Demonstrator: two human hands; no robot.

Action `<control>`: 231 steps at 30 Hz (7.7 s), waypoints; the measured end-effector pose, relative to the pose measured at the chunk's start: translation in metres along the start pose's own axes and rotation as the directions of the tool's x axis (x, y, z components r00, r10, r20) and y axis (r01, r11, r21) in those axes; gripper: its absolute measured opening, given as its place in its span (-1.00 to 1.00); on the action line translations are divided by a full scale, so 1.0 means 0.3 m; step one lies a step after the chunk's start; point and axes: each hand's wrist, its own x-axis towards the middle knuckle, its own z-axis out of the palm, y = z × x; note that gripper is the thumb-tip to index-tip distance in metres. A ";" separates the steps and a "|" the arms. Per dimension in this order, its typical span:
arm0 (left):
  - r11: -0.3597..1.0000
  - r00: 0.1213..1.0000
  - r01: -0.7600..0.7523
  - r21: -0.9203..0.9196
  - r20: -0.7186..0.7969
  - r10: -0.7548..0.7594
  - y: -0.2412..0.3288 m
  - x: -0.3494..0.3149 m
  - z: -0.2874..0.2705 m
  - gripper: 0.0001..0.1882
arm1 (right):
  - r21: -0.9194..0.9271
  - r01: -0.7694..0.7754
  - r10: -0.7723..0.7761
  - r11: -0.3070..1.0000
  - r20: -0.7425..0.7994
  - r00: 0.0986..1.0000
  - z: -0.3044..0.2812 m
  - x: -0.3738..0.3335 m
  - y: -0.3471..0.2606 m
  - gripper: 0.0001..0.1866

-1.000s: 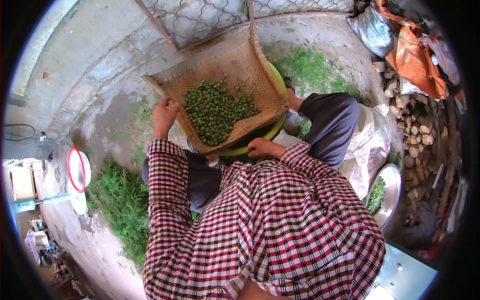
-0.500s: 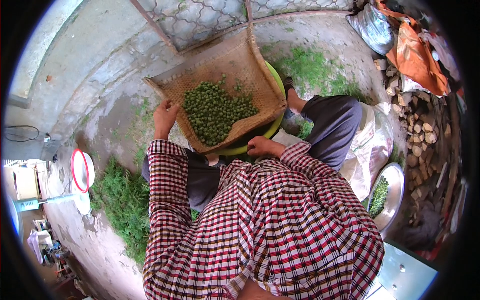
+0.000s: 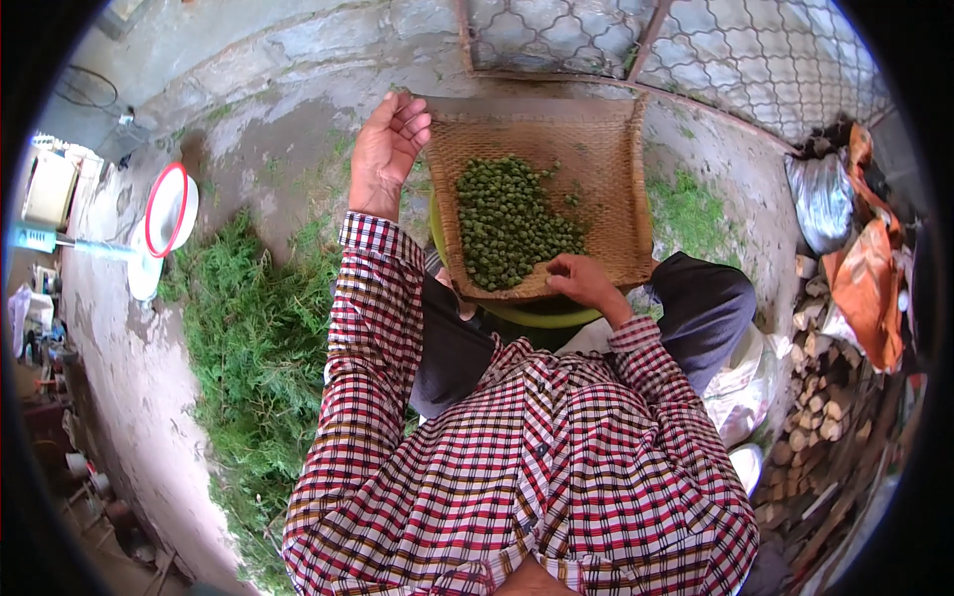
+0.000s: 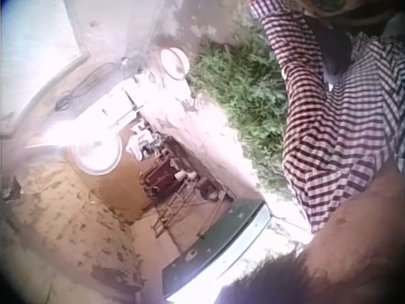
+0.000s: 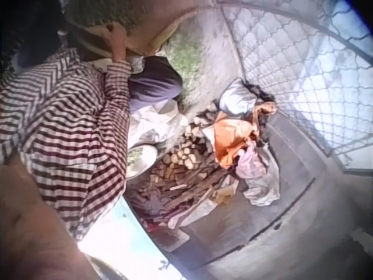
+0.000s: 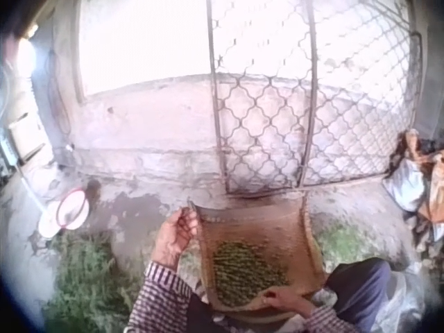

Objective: The person sorts through a pile of green berries in a woven tray by hand, removing small stems and debris. They occasionally lift the tray to shake the berries and then resume picking through them.

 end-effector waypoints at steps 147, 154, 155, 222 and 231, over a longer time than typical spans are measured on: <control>0.622 0.967 -0.026 0.783 0.178 -0.184 -0.267 -0.150 0.159 -0.71 | -0.804 -0.329 0.129 0.496 -0.306 0.943 -0.177 0.247 0.187 -0.78; 0.632 0.958 0.000 0.775 0.181 -0.222 -0.269 -0.153 0.159 -0.72 | -0.525 -0.340 0.116 0.780 -0.413 0.903 -0.218 0.168 0.181 -0.86; 0.632 0.958 -0.001 0.775 0.181 -0.221 -0.267 -0.157 0.159 -0.72 | -0.466 -0.338 0.137 0.818 -0.412 0.901 -0.228 0.154 0.165 -0.85; 0.545 0.740 0.197 0.815 0.241 -0.628 -0.419 -0.229 0.127 -0.85 | 0.809 -0.174 0.237 0.562 0.044 0.971 -0.098 0.024 -0.195 -0.95; 0.156 0.699 -0.385 0.910 0.398 -0.594 -0.442 -0.232 0.112 -0.91 | 0.278 -0.360 0.351 0.891 0.082 0.933 -0.022 -0.197 -0.043 -0.89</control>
